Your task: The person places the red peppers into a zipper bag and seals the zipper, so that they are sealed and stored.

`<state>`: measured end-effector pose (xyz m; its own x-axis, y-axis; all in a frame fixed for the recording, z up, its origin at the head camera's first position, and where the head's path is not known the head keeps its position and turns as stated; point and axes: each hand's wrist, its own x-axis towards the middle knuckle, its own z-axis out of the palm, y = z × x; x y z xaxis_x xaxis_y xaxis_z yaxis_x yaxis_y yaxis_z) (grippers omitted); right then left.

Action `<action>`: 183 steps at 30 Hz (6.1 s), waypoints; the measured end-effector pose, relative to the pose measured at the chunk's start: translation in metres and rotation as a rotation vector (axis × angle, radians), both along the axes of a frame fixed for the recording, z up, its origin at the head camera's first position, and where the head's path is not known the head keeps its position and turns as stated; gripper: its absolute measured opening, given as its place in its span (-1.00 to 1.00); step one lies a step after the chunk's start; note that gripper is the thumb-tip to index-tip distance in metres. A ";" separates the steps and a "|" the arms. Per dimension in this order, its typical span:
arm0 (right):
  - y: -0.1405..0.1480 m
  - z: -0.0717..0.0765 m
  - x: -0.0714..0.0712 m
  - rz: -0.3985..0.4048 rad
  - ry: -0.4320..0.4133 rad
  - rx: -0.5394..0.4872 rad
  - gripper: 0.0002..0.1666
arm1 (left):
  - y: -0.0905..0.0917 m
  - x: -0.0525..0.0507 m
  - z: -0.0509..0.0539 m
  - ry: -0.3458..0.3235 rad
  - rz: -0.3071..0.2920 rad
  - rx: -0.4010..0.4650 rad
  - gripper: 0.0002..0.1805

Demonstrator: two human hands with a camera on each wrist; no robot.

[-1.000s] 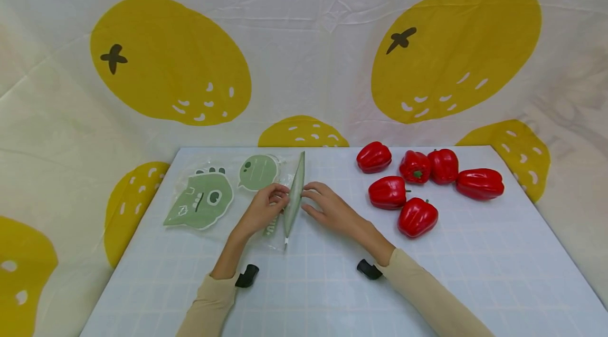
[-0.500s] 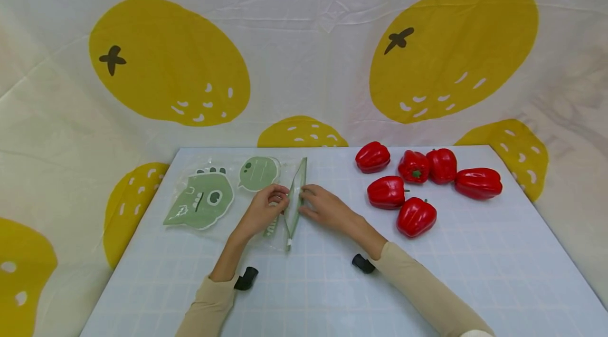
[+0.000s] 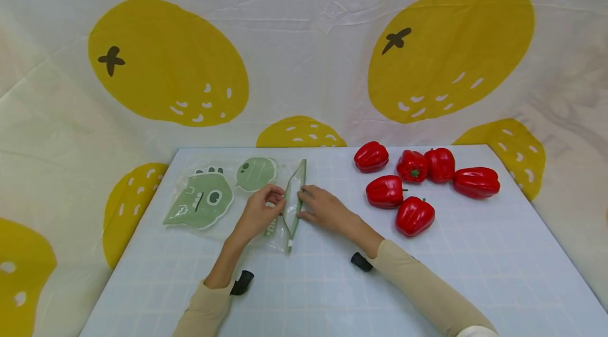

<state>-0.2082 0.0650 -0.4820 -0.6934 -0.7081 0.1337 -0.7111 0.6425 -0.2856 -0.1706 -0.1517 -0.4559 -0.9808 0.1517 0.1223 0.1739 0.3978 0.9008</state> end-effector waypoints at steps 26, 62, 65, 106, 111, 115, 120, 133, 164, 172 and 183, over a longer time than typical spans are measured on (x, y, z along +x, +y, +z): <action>-0.009 0.007 0.007 -0.073 -0.098 0.230 -0.16 | 0.004 0.025 0.014 0.405 0.295 -0.325 -0.80; 0.010 0.006 0.003 0.006 -0.170 0.009 -0.26 | 0.008 0.021 0.010 0.217 0.326 -0.027 -0.87; 0.012 0.006 0.006 0.001 -0.175 -0.012 -0.29 | 0.010 0.019 0.008 0.212 0.321 0.012 -0.87; 0.137 0.056 0.017 -0.400 -0.070 -0.170 -0.14 | 0.010 0.016 0.011 0.130 0.303 0.108 -0.86; 0.151 0.058 0.020 -0.421 -0.090 -0.149 -0.11 | 0.010 0.015 0.010 0.136 0.302 0.117 -0.86; 0.161 0.057 0.022 -0.435 -0.122 -0.140 -0.07 | 0.010 0.015 0.007 0.134 0.295 0.126 -0.85; 0.171 0.053 0.022 -0.429 -0.171 -0.151 -0.04 | 0.011 0.015 0.006 0.137 0.289 0.143 -0.85; 0.184 0.055 0.017 -0.447 -0.309 -0.157 0.06 | 0.010 0.015 0.006 0.103 0.287 0.134 -0.85; 0.159 0.048 0.009 -0.477 -0.267 -0.407 -0.03 | 0.012 0.016 0.007 0.075 0.266 0.143 -0.85; 0.138 0.051 0.006 -0.477 -0.309 -0.482 -0.07 | 0.013 0.016 0.007 0.072 0.263 0.147 -0.86; 0.106 0.049 0.002 -0.425 -0.352 -0.607 -0.09 | 0.013 0.016 0.006 0.070 0.255 0.153 -0.86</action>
<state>-0.2060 0.1706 -0.4333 -0.9591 -0.2494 0.1337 -0.2455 0.4984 -0.8315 -0.1544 -0.1385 -0.4498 -0.9732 -0.1240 0.1935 0.1496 0.2971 0.9431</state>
